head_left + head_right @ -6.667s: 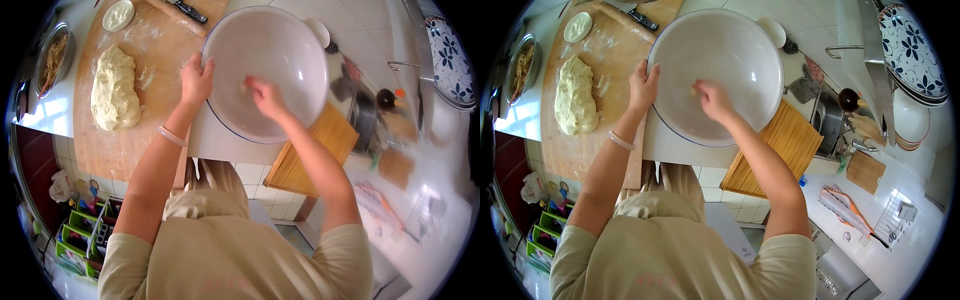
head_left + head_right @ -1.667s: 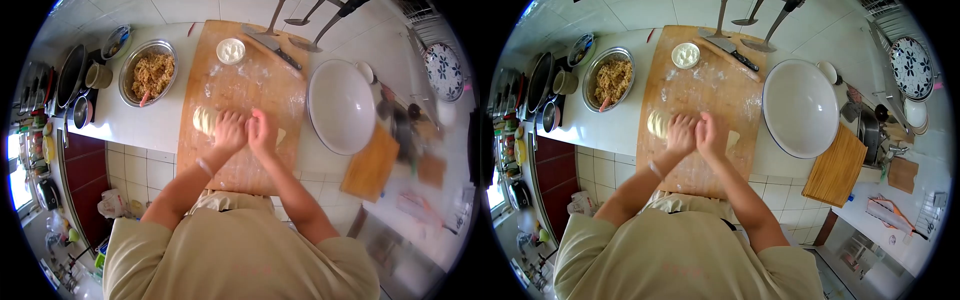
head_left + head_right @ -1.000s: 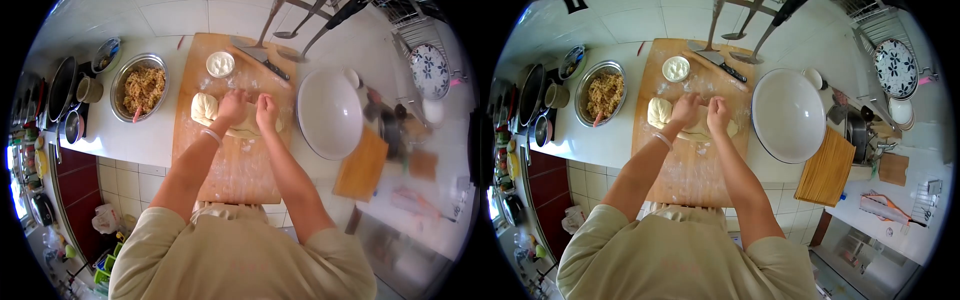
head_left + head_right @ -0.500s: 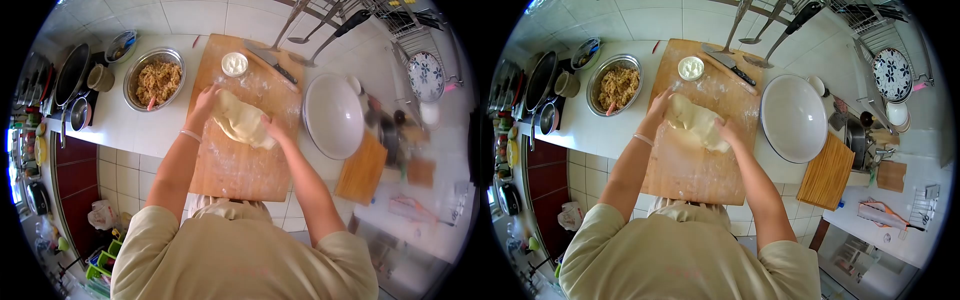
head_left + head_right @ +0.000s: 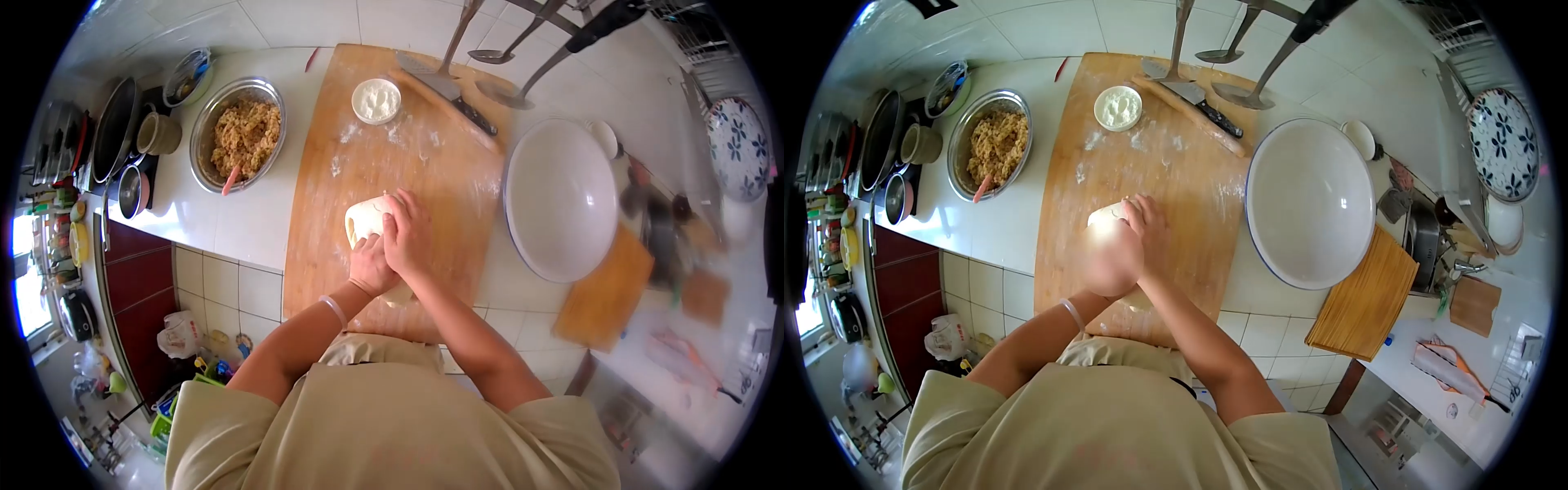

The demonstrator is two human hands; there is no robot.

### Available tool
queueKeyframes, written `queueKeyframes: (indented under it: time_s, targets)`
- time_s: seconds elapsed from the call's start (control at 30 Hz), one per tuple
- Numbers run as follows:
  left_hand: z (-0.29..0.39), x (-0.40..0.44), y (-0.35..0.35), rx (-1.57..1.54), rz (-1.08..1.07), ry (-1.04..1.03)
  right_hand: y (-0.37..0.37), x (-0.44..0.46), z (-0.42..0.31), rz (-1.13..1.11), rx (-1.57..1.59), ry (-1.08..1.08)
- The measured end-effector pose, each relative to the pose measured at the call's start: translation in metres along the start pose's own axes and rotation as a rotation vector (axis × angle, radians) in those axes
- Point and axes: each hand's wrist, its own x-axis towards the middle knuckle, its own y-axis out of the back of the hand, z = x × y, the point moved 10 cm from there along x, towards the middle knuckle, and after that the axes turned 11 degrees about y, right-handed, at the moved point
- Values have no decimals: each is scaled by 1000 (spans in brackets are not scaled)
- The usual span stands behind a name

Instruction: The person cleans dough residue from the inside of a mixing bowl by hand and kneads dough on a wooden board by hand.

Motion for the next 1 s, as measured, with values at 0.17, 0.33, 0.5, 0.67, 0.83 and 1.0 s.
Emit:
queueKeyframes:
  time_s: [0.17, 0.33, 0.5, 0.67, 0.83, 1.0]
  targets:
    - [12, 67, -2, 100, -53, -74, -28, 29, 64, 85, 117, -149]
    - [5, 119, -4, 113, 0, -150, -48, 86, 106, -39, -42, -275]
    - [27, 111, 58, -3, -383, 198, -50, 56, 119, -82, 431, -369]
    - [-11, 142, 62, -258, -79, 352, 34, -11, 6, 30, 444, 13]
    - [43, 40, 24, 157, -261, 97, 34, -33, 19, 202, 401, -290]
    - [42, -31, 30, 192, 46, 35, 37, -78, -10, 102, 73, 12]
